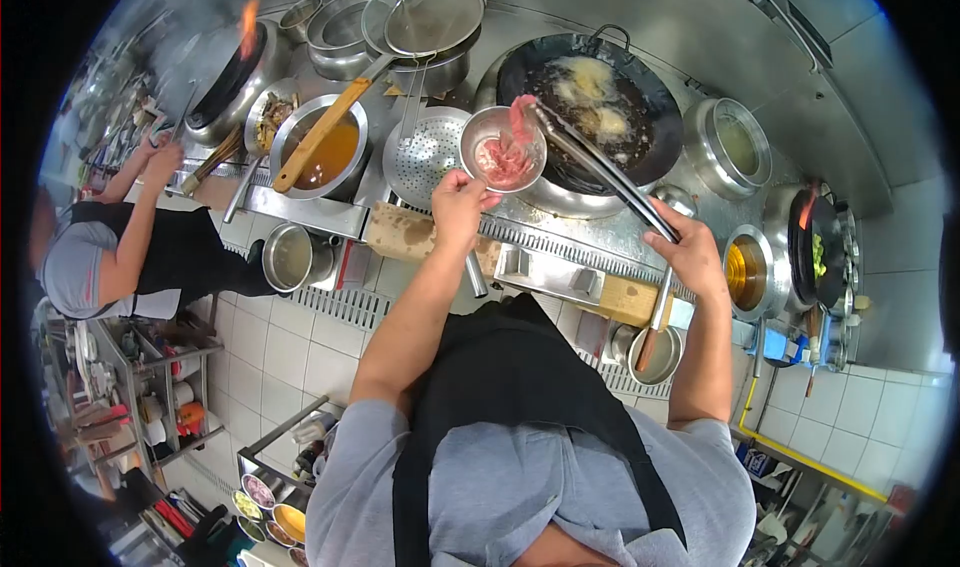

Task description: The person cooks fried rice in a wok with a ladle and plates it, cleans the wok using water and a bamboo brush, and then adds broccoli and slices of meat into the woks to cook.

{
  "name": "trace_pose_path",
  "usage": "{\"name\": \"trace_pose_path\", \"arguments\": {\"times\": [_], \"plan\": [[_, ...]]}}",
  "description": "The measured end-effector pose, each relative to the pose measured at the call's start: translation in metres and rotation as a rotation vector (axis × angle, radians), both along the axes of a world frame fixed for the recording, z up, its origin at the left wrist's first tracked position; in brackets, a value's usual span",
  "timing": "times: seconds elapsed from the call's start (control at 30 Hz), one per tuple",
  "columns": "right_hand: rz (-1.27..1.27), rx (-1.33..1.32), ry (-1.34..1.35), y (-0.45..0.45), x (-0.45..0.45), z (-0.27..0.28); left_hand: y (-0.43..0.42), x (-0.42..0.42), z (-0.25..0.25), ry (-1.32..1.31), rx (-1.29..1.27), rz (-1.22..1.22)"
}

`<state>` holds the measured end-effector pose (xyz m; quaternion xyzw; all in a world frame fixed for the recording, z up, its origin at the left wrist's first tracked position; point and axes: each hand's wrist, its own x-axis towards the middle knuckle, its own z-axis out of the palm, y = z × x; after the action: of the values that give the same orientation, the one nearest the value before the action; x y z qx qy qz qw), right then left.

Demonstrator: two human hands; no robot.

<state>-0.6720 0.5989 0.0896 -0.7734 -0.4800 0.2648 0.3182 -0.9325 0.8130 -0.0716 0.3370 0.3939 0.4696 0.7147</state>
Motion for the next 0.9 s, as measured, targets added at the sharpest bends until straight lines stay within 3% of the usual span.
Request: {"name": "trace_pose_path", "arguments": {"times": [0.17,0.33,0.43,0.73,0.9], "plan": [[-0.069,0.004,-0.125,0.009,0.022,-0.006,0.003,-0.003,0.002,0.011,0.004,0.016],[-0.034,-0.149,-0.354,0.082,0.043,-0.043,0.001,-0.005,-0.008,0.018,0.001,0.003],[-0.188,-0.186,-0.392,0.111,0.045,-0.061,-0.004,-0.003,0.001,-0.018,-0.014,0.018],[-0.010,0.037,-0.229,0.008,0.008,0.007,0.017,0.003,0.010,0.203,0.216,0.003],[0.001,-0.160,-0.391,-0.006,-0.015,-0.018,0.022,0.033,0.028,0.426,0.369,-0.083]]}}
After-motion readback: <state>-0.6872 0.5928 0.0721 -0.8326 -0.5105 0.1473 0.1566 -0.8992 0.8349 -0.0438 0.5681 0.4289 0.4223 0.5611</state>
